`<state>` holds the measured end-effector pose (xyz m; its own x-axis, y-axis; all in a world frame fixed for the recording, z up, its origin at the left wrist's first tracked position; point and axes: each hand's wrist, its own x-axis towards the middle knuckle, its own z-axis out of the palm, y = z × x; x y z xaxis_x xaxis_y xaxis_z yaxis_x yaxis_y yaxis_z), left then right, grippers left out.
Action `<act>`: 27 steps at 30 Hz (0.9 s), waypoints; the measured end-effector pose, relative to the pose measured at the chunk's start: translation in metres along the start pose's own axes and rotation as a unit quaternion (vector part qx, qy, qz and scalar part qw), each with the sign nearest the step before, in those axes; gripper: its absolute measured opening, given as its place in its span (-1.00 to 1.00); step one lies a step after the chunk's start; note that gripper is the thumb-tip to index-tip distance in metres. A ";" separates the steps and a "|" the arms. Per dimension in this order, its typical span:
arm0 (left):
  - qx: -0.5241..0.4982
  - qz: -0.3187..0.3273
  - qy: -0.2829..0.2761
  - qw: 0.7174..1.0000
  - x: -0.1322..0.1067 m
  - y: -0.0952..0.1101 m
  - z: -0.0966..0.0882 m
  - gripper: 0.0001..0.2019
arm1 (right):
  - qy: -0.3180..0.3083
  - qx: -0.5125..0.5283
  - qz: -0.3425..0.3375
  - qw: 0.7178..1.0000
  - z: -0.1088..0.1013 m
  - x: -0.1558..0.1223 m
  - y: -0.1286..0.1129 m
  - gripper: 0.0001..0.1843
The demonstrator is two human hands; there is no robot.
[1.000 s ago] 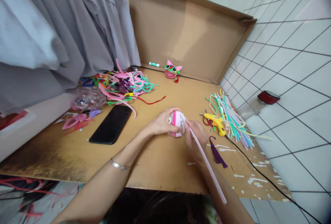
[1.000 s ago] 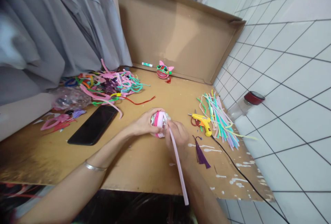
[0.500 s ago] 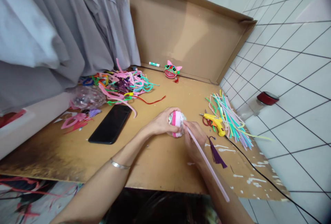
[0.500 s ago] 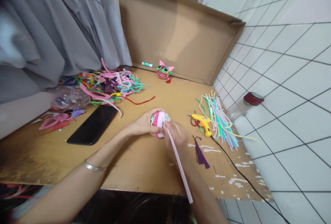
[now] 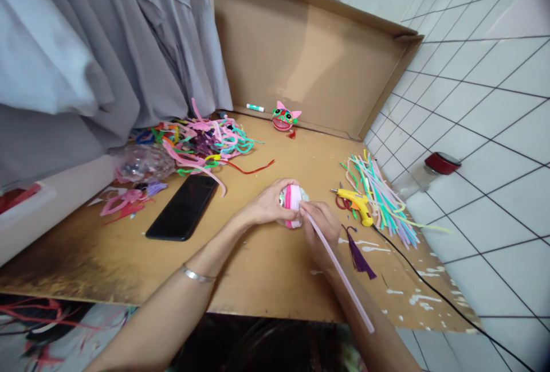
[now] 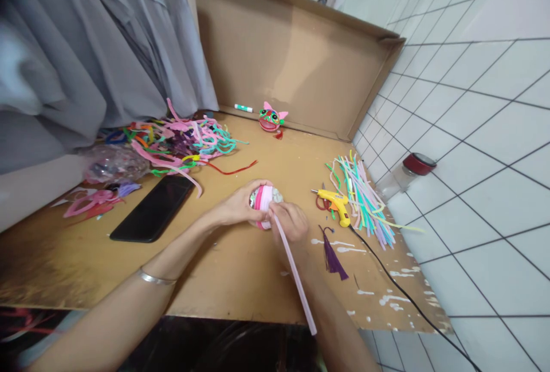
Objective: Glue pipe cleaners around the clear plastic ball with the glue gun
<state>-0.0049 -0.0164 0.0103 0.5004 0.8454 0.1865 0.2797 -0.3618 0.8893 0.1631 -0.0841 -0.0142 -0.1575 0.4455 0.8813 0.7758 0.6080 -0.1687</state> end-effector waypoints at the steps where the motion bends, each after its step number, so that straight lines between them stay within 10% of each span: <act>1: 0.000 0.000 0.000 1.000 0.000 0.000 0.000 -0.24 | -0.002 0.002 0.002 1.000 0.000 0.000 0.000 -0.78; 27: 0.089 0.072 0.017 0.993 0.000 0.005 -0.002 -0.30 | -0.002 0.003 0.020 1.000 0.004 -0.002 0.003 -0.78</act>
<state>-0.0055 -0.0174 0.0158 0.5189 0.7918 0.3223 0.3491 -0.5404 0.7656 0.1631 -0.0809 -0.0186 -0.1289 0.4717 0.8723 0.7773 0.5943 -0.2065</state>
